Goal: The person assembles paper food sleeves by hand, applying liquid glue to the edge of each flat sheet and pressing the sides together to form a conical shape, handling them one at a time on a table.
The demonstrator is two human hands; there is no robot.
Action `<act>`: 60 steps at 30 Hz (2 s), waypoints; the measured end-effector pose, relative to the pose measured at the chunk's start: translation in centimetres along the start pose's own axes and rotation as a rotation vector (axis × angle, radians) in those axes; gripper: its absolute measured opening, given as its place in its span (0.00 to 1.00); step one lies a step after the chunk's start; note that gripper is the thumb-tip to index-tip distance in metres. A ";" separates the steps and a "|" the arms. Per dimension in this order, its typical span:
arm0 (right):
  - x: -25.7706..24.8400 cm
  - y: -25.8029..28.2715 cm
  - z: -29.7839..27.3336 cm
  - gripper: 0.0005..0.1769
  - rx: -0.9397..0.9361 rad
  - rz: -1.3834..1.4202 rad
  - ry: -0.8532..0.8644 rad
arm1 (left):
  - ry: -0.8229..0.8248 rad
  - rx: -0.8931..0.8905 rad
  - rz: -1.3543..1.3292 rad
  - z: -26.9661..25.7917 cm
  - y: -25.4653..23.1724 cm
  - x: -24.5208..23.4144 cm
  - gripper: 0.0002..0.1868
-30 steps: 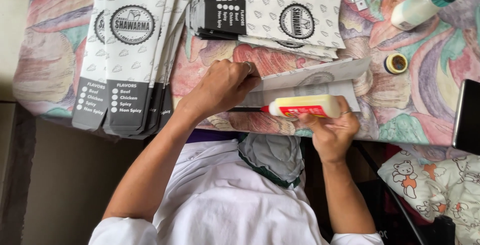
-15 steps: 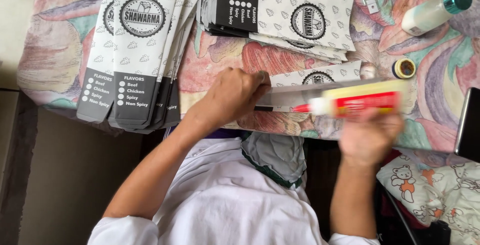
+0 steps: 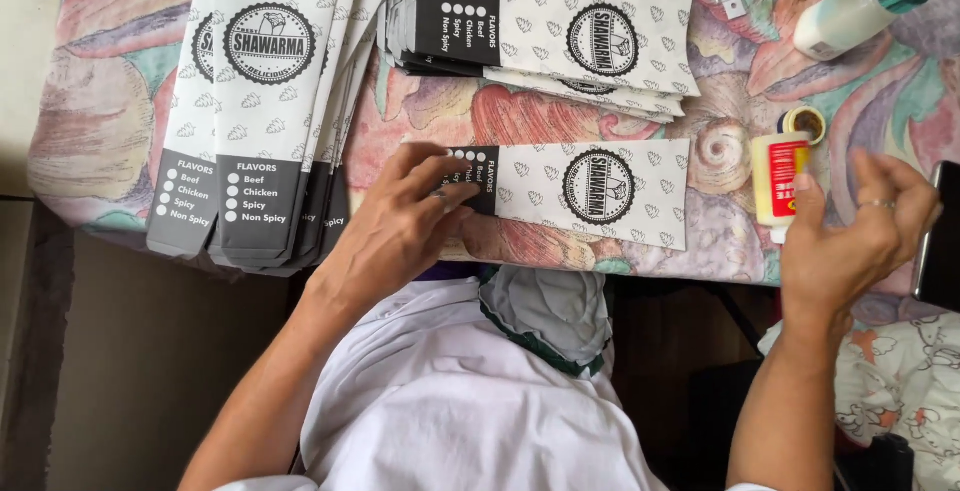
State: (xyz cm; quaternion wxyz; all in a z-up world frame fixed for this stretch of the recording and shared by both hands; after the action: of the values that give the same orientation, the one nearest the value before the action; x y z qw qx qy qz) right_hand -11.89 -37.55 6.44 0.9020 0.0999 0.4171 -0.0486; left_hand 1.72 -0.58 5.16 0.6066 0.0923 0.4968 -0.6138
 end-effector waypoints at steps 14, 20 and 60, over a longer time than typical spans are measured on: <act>1.2 14.8 -0.7 0.07 -0.522 0.488 0.212 | -0.134 0.048 0.212 -2.9 1.2 0.3 0.09; 1.2 14.5 -1.2 0.04 -0.569 0.470 0.181 | -0.159 0.132 0.287 -2.7 -0.2 0.1 0.07; 9.9 15.4 0.1 0.50 -0.377 0.253 0.726 | -0.051 -0.081 0.231 -3.4 1.2 2.1 0.12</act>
State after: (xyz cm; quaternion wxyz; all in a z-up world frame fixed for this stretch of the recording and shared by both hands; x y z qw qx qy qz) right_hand -2.79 -22.61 1.16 0.6981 -0.0054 0.6935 0.1780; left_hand 0.56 0.74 1.38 0.6887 0.1087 0.4919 -0.5214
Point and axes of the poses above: each hand's wrist, its own z-axis towards the middle knuckle, its own x-axis out of the palm, y = z × x, the point moved 8 cm from there along z, towards the middle knuckle, and after that the axes turned 2 degrees about -z, right-handed, at the moved point
